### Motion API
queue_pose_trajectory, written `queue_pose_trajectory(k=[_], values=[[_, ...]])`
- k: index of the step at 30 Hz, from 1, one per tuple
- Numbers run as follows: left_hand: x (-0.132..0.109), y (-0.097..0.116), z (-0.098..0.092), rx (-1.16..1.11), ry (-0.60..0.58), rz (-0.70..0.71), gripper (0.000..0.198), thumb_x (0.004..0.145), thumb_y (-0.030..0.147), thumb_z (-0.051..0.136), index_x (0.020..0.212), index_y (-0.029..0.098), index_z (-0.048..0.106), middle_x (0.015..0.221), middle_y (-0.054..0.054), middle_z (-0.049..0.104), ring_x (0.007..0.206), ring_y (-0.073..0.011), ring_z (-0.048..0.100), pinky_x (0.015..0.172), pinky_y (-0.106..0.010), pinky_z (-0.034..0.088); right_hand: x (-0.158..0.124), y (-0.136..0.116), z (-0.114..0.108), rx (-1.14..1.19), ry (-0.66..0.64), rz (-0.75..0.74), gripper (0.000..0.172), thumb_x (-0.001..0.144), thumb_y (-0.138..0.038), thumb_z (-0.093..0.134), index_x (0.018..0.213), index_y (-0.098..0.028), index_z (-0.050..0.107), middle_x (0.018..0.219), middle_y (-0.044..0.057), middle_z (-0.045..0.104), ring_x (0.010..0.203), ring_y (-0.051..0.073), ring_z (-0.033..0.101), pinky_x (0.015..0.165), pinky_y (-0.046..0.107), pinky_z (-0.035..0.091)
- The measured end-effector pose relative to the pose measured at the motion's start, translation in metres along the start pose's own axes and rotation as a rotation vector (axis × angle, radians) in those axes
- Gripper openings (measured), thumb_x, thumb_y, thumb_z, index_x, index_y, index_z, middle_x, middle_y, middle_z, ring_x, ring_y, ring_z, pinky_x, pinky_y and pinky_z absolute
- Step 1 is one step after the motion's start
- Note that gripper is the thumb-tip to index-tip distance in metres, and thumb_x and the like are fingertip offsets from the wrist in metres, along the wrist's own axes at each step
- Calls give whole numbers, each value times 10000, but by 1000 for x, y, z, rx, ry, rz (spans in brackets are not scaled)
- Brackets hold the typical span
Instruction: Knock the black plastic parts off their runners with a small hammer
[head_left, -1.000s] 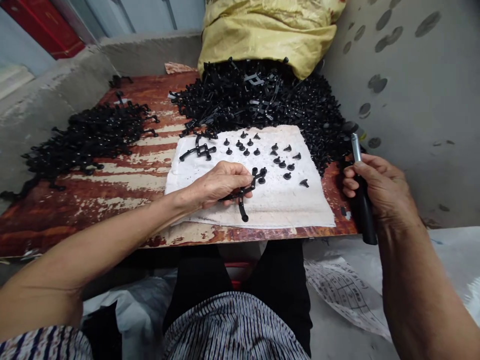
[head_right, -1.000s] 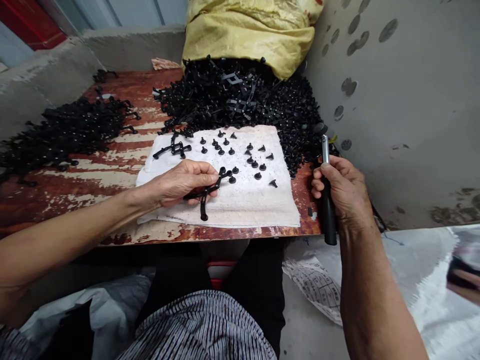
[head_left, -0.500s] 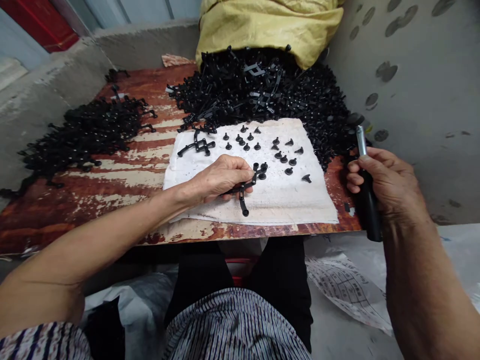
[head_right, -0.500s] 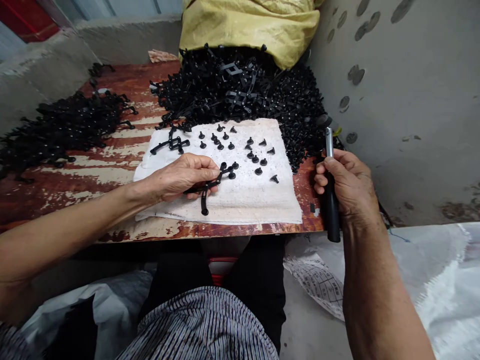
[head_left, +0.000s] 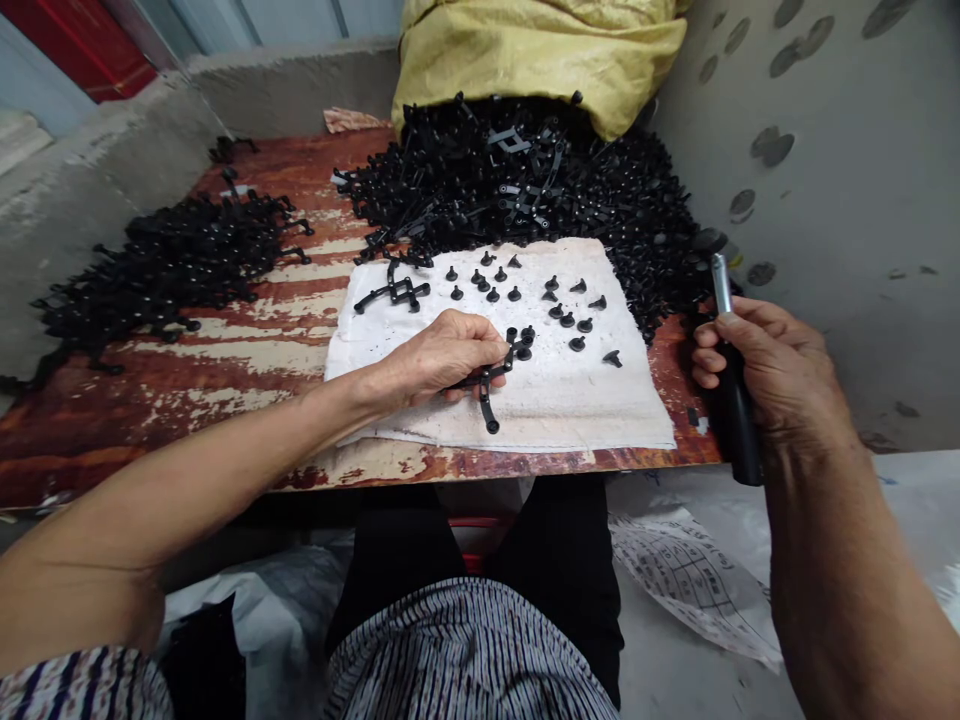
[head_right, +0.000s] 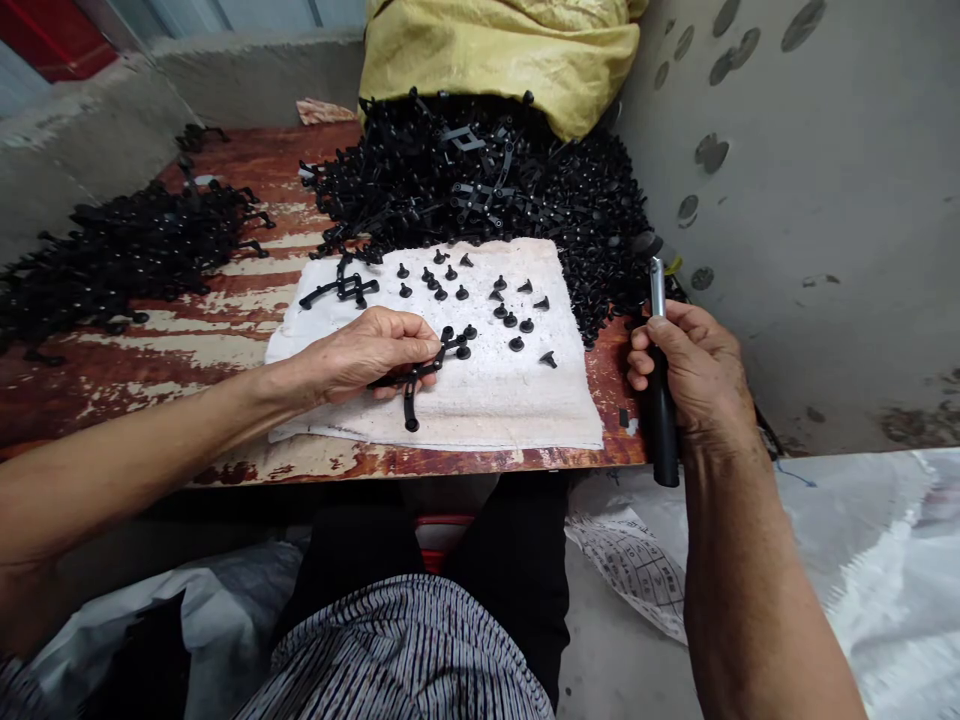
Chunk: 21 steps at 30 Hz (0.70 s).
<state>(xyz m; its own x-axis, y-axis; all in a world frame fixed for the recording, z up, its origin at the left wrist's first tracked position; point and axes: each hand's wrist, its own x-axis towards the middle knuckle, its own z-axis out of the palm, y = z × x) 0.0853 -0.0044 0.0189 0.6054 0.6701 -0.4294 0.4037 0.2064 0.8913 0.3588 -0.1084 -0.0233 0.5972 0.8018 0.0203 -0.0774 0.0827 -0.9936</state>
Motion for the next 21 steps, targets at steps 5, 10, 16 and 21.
queue_pose_trajectory(k=[5,10,16,21], values=[[0,0,1,-4,-3,0,160,887,142,574,731,145,538,606,-52,654,333,-20,435,320,-155,218,0,1,-1,-2,-3,7,301,585,-222,809,766,-194,570,540,-55,544,368,61,405,290,177,345],[-1,2,2,-4,12,-12,175,894,125,555,722,143,535,591,-50,650,324,-20,427,317,-155,222,0,1,-2,-2,6,11,282,598,-188,779,785,-183,568,545,-50,545,367,61,405,293,175,340],[0,0,0,-1,-3,3,169,896,141,564,729,143,540,603,-57,658,329,-23,436,320,-152,224,0,-1,0,-3,5,9,286,581,-192,779,776,-186,571,531,-56,547,364,62,404,292,180,347],[1,-1,1,2,5,2,171,891,131,566,722,143,542,603,-60,656,331,-24,438,320,-154,219,-1,0,-1,-8,-1,-7,330,571,-247,818,786,-194,573,539,-58,545,362,59,403,290,182,347]])
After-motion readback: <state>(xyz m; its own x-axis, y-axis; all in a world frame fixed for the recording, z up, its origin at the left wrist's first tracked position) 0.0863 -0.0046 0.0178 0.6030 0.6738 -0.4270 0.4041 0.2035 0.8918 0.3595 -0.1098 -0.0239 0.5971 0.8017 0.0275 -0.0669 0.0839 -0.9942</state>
